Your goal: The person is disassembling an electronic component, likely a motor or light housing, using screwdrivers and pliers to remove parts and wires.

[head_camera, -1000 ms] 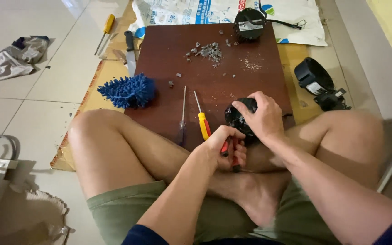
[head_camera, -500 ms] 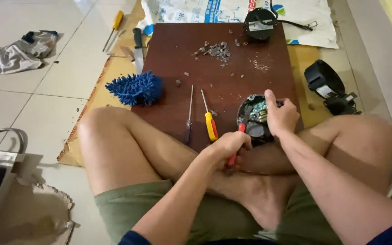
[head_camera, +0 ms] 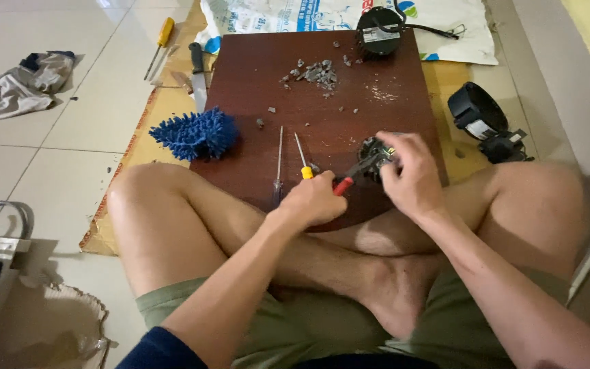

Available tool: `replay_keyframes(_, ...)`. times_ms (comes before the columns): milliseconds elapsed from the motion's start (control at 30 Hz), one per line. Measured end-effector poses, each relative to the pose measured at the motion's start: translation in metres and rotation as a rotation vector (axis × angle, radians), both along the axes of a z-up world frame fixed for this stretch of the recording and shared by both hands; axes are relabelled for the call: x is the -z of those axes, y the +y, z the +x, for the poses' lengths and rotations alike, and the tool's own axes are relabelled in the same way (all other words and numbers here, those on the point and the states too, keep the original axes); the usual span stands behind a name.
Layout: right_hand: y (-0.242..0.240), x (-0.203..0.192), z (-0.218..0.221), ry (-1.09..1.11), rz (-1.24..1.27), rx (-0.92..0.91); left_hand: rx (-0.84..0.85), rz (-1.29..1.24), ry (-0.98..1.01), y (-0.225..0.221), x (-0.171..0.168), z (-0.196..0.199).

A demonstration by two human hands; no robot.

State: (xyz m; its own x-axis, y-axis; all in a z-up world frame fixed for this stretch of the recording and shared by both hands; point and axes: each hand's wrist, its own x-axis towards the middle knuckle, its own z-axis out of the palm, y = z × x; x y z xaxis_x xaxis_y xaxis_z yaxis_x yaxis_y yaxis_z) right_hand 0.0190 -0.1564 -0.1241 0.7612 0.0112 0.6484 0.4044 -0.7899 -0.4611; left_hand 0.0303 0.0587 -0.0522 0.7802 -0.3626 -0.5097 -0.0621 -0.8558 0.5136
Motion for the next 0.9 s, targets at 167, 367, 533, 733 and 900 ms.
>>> replay_keyframes(167, 0.002, -0.011, -0.027, 0.233, -0.020, -0.047, 0.122, 0.082, -0.053, 0.014, 0.015, 0.012)
replay_keyframes(367, 0.003, -0.016, -0.027, 0.470, 0.161, 0.040, 0.184, 0.090, -0.098, 0.033, 0.004, 0.012)
replay_keyframes(533, -0.015, 0.002, -0.018, 0.483, 0.133, 0.268, 0.093, -0.035, -0.119, 0.050, 0.011, 0.028)
replay_keyframes(733, -0.009, -0.005, -0.022, 0.496, 0.234, 0.340, -0.538, -0.230, -0.083, 0.069, 0.107, 0.095)
replay_keyframes(900, -0.008, -0.012, -0.025, 0.556, 0.407, 0.296, -0.941, -0.461, 0.056, 0.062, 0.108, 0.098)
